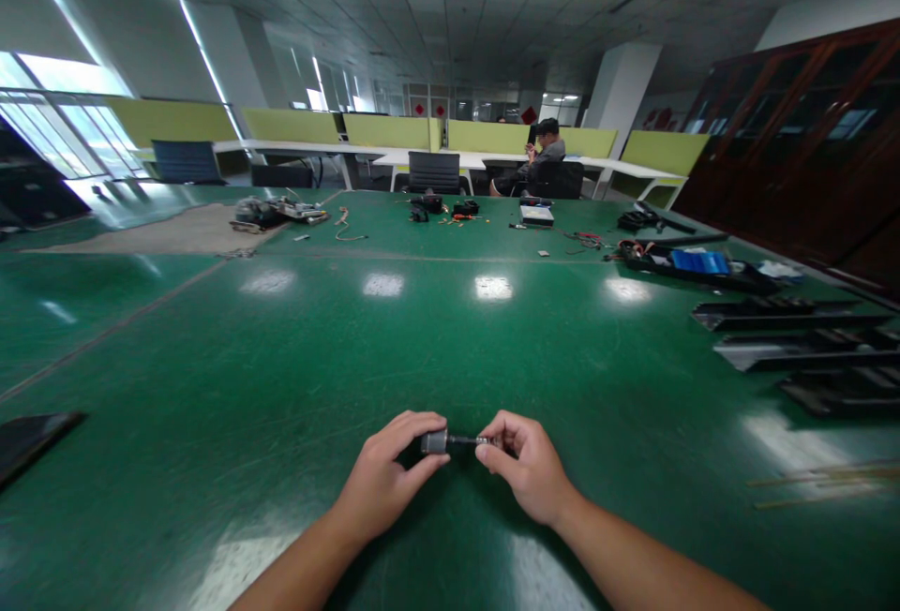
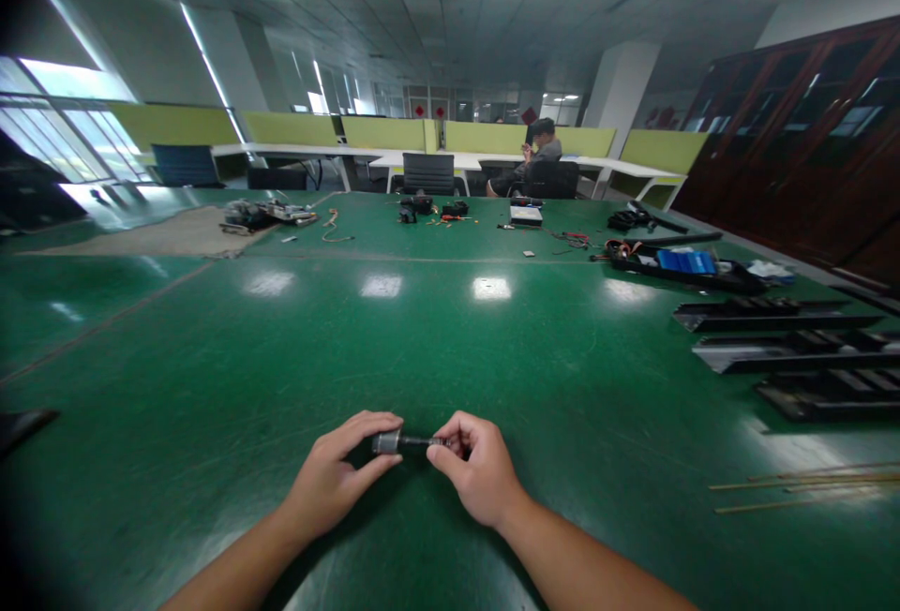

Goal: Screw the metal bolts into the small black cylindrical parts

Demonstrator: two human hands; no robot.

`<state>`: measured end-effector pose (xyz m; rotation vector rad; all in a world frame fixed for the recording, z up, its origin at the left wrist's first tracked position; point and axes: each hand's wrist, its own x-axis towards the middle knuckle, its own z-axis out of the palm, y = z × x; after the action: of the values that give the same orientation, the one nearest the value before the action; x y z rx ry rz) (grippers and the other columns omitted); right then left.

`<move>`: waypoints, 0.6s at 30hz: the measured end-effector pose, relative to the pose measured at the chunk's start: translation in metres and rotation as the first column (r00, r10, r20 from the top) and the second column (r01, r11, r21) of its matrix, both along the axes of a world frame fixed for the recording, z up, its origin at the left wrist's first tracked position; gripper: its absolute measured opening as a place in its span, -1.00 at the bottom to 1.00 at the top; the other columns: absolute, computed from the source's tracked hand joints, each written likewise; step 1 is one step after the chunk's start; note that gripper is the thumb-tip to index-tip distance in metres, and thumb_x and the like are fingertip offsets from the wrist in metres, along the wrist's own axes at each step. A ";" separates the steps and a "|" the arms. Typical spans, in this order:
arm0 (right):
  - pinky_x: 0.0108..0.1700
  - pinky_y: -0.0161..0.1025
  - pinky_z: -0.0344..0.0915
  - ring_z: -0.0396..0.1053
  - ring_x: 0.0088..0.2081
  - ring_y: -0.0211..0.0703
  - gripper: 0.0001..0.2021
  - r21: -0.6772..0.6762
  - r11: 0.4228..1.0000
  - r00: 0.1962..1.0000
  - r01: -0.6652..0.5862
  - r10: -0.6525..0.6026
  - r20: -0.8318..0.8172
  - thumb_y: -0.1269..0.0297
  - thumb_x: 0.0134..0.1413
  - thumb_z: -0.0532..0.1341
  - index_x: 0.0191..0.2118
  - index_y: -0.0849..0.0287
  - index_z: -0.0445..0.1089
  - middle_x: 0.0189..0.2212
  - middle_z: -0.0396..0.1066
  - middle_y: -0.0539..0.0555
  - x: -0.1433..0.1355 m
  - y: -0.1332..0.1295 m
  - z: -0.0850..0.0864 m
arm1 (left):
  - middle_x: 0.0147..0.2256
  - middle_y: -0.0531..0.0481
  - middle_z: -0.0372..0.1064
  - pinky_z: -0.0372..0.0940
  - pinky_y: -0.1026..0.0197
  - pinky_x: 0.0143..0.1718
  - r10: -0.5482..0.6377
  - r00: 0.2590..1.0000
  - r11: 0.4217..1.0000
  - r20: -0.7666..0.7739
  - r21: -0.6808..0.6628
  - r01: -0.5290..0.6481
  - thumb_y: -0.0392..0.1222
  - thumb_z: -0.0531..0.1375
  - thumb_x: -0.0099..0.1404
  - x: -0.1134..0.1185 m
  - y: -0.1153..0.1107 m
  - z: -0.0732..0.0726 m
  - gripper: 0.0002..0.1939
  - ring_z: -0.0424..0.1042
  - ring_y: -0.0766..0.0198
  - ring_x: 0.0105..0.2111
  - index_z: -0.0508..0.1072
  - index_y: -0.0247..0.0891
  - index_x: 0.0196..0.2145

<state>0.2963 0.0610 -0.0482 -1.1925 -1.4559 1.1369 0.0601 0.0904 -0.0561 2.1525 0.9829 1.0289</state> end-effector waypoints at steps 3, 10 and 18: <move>-0.42 -0.31 0.17 0.27 -0.51 -0.26 -0.82 0.000 1.000 1.000 -0.001 0.001 -0.009 0.20 0.09 0.32 -0.35 0.21 0.41 -0.56 0.35 -0.05 0.000 0.000 -0.002 | -0.01 -0.04 0.43 0.30 0.06 0.13 -0.001 1.000 1.000 0.001 0.007 0.001 -0.18 0.29 0.29 0.000 0.001 0.000 -0.64 0.40 0.18 0.03 0.42 -0.05 0.04; -0.44 -0.31 0.18 0.28 -0.52 -0.26 -0.79 -0.019 1.000 0.994 0.016 -0.018 -0.112 0.16 0.08 0.33 -0.35 0.20 0.40 -0.57 0.33 -0.05 0.002 0.002 -0.005 | -0.04 -0.13 0.45 0.33 0.01 0.09 0.045 0.999 0.999 0.015 0.030 -0.046 -0.13 0.29 0.29 -0.002 0.002 0.002 -0.67 0.43 0.11 0.00 0.46 -0.14 0.01; -0.46 -0.33 0.21 0.30 -0.55 -0.28 -0.73 -0.047 0.999 0.980 0.013 -0.022 -0.198 0.10 0.19 0.26 -0.37 0.22 0.40 -0.55 0.38 -0.01 0.002 0.004 -0.003 | -0.09 -0.08 0.48 0.39 0.26 -0.15 0.542 0.752 0.814 0.375 -0.458 -0.358 0.06 0.27 0.26 -0.037 0.020 0.027 -0.51 0.48 0.20 -0.12 0.40 -0.19 0.08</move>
<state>0.2984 0.0654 -0.0513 -1.0869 -1.2718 1.2461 0.0228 0.1101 -0.0293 1.2634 1.3466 1.4064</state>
